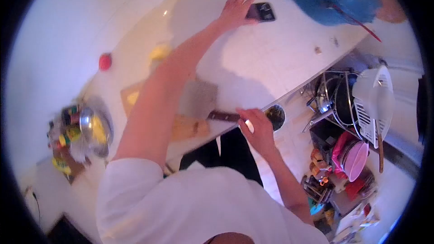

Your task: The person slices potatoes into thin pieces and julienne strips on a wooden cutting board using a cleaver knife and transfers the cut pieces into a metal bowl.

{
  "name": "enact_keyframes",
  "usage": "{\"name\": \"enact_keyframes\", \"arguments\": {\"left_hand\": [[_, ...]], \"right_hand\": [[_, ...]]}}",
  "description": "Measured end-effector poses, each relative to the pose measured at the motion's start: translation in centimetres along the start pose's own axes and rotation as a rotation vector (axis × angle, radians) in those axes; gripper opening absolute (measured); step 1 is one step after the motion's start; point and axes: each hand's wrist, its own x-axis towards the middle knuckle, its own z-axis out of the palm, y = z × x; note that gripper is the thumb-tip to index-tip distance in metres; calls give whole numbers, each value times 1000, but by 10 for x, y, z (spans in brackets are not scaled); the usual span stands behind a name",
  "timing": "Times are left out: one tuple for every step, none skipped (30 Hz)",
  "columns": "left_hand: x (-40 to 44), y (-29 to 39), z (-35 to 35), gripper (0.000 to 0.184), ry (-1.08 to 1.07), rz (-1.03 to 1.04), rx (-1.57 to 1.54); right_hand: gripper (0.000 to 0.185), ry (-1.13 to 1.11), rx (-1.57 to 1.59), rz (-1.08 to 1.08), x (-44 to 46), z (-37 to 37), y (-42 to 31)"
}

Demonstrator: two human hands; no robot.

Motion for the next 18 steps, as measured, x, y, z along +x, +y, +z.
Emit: {"name": "enact_keyframes", "arguments": {"left_hand": [[-31,-3,-5,82,-51,-57,16],[-35,10,-39,76,-65,-64,-34],[-45,0,-70,71,70,-36,-111],[-70,9,-102,63,186,1,-163],[-107,20,-142,55,271,37,-208],[-139,28,-190,44,232,-13,-227],[-171,34,-224,36,214,-59,-261],[-211,30,-248,35,195,-158,-227],[-254,28,-260,35,194,-249,-208],[-293,32,-270,29,204,-409,-251],[-332,38,-278,24,206,-569,-292],[-372,45,-275,21,186,-728,-309],[-409,54,-268,17,167,-879,-324],[-439,68,-259,17,159,-866,-328],[-461,80,-247,17,157,-849,-335],[-480,83,-230,17,192,-738,-318],[-495,88,-214,17,226,-627,-298],[-507,91,-203,17,257,-513,-277]], "right_hand": [[37,-56,34,-2,3,1,-6],[37,-159,-16,-45,6,0,-10],[43,-145,-183,-144,25,21,0],[48,-225,-284,-162,28,24,-1],[52,-307,-353,-176,28,34,-13],[55,-356,-384,-192,31,48,-17],[58,-401,-440,-202,33,55,-11],[61,-443,-477,-210,35,65,-10],[63,-467,-543,-194,40,71,-3],[66,-491,-609,-172,45,78,3],[69,-515,-667,-149,44,85,5],[67,-518,-626,-133,42,88,7],[66,-512,-587,-117,42,89,6],[64,-506,-553,-98,43,90,1],[63,-476,-545,-75,43,86,-8],[62,-447,-542,-46,40,78,-22],[61,-418,-537,-17,35,70,-37],[59,-385,-466,38,28,64,-52]]}}
